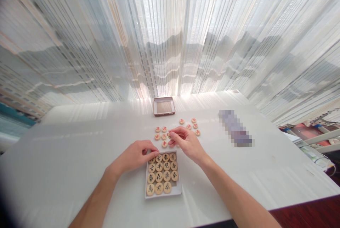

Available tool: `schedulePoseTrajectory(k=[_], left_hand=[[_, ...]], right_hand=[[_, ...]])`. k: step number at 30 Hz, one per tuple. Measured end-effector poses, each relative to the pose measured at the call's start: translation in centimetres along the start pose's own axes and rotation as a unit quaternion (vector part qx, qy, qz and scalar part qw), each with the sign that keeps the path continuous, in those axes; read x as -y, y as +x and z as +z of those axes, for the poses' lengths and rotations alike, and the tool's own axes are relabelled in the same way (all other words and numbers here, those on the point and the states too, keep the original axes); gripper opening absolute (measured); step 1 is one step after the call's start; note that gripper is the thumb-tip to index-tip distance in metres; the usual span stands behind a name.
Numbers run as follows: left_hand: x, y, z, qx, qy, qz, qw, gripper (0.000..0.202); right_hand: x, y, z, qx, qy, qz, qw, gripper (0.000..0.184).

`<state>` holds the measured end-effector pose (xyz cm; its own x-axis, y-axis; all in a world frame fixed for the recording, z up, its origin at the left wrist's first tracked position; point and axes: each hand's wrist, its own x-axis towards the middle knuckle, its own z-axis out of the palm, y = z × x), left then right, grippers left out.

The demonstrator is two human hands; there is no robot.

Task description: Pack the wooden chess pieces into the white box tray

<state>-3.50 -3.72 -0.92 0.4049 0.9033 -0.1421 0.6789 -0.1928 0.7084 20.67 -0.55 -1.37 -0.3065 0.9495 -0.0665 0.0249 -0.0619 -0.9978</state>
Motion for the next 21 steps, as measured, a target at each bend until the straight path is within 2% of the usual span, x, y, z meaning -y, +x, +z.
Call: schedulePoseTrajectory(k=[6,11,13,15,18,21], left_hand=[[0.1,0.1,0.1,0.0,0.0,-0.002,1.0,0.023],[0.0,0.0,0.1,-0.003,0.0,-0.001,1.0,0.022],[0.0,0.0,0.1,-0.003,0.004,0.0,1.0,0.022],[0.0,0.0,0.1,-0.006,0.008,0.001,1.0,0.023],[0.2,0.0,0.2,-0.01,0.006,0.002,1.0,0.024],[0.2,0.0,0.3,-0.01,0.003,-0.001,1.0,0.023]], right_hand=[[0.2,-0.1,-0.1,0.005,-0.001,0.011,1.0,0.036],[0.5,-0.3,-0.2,0.042,-0.009,0.024,0.999,0.029],[0.7,-0.5,-0.3,0.084,-0.01,0.033,0.996,0.026],[0.9,-0.7,-0.5,0.151,-0.026,0.051,0.987,0.025],[1.4,-1.2,-0.7,0.252,-0.06,0.083,0.962,0.024],[1.8,-1.7,-0.8,0.322,-0.079,0.103,0.938,0.023]])
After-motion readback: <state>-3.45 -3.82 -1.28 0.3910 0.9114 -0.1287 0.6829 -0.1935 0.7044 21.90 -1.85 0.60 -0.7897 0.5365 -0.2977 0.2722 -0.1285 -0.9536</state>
